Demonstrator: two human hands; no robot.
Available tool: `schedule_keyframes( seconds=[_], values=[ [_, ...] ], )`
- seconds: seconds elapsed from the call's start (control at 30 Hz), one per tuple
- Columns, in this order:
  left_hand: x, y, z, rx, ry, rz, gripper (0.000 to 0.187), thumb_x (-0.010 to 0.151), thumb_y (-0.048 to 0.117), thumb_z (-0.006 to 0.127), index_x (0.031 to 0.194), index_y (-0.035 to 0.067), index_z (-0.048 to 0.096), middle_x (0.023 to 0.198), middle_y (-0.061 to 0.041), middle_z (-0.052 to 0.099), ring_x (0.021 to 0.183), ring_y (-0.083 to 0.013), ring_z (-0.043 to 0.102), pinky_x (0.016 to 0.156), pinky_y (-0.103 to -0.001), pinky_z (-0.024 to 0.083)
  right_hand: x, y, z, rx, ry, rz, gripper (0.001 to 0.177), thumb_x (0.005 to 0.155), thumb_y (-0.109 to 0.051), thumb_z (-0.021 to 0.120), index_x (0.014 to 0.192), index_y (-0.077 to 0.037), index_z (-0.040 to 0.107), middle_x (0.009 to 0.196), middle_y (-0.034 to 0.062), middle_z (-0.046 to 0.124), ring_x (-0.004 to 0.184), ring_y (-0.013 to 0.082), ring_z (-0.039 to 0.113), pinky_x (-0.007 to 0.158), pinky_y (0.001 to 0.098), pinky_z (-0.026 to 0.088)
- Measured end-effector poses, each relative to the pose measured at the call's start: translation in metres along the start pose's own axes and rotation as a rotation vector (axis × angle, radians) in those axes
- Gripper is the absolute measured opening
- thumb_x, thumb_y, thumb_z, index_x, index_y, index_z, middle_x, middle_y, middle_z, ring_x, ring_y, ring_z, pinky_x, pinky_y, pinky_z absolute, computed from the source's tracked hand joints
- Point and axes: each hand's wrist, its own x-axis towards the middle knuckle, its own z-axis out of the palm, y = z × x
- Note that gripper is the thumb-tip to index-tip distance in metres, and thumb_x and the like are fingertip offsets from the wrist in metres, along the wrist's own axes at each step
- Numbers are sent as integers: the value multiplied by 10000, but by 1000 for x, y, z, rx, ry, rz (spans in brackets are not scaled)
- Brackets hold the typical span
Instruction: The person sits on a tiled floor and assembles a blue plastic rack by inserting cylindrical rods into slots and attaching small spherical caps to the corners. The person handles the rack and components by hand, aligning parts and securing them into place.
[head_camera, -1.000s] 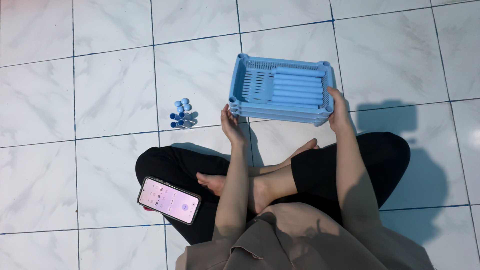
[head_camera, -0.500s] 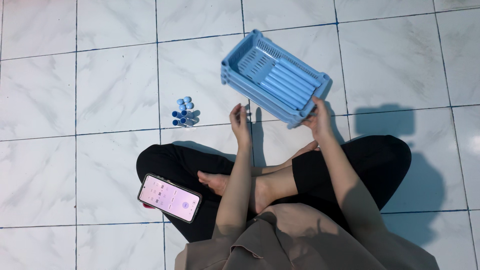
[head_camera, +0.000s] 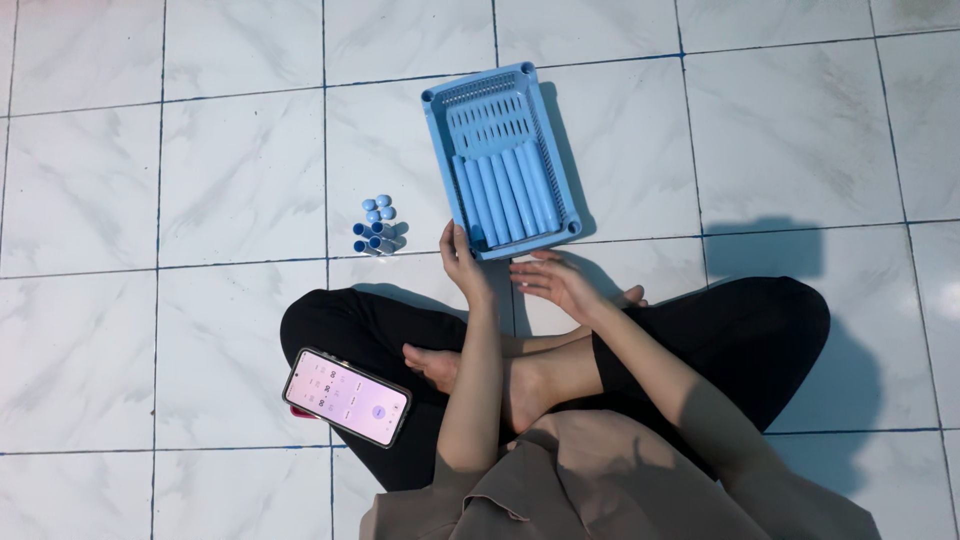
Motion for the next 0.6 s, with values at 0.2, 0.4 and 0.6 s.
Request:
schedule_keyframes(
  seconds=[0.2, 0.4, 0.6],
  values=[
    [2, -1, 1, 28, 70, 82, 464, 933, 171, 730, 1329, -14, 574, 1343, -162, 600, 1258, -241, 555, 1071, -374, 438, -5, -4, 8, -382, -49, 87, 625, 971, -230, 600, 1519, -72, 345, 1322, 204, 662, 1178, 271, 674, 1001, 420, 522],
    [9, 5, -6, 11, 158, 24, 442, 928, 124, 685, 1340, 9, 573, 1353, -140, 589, 1232, -237, 572, 1035, -378, 462, -12, -8, 12, -771, -150, 53, 512, 991, -224, 609, 1456, -35, 508, 1114, 108, 738, 858, 139, 713, 791, 283, 548],
    [7, 22, -4, 33, 167, -55, 444, 949, 194, 675, 1340, 3, 585, 1363, -161, 579, 1209, -244, 583, 1012, -368, 478, -19, -25, 12, -620, 104, -278, 322, 1048, -218, 579, 1246, 11, 691, 767, 36, 604, 604, 90, 534, 562, 233, 440]
  ],
)
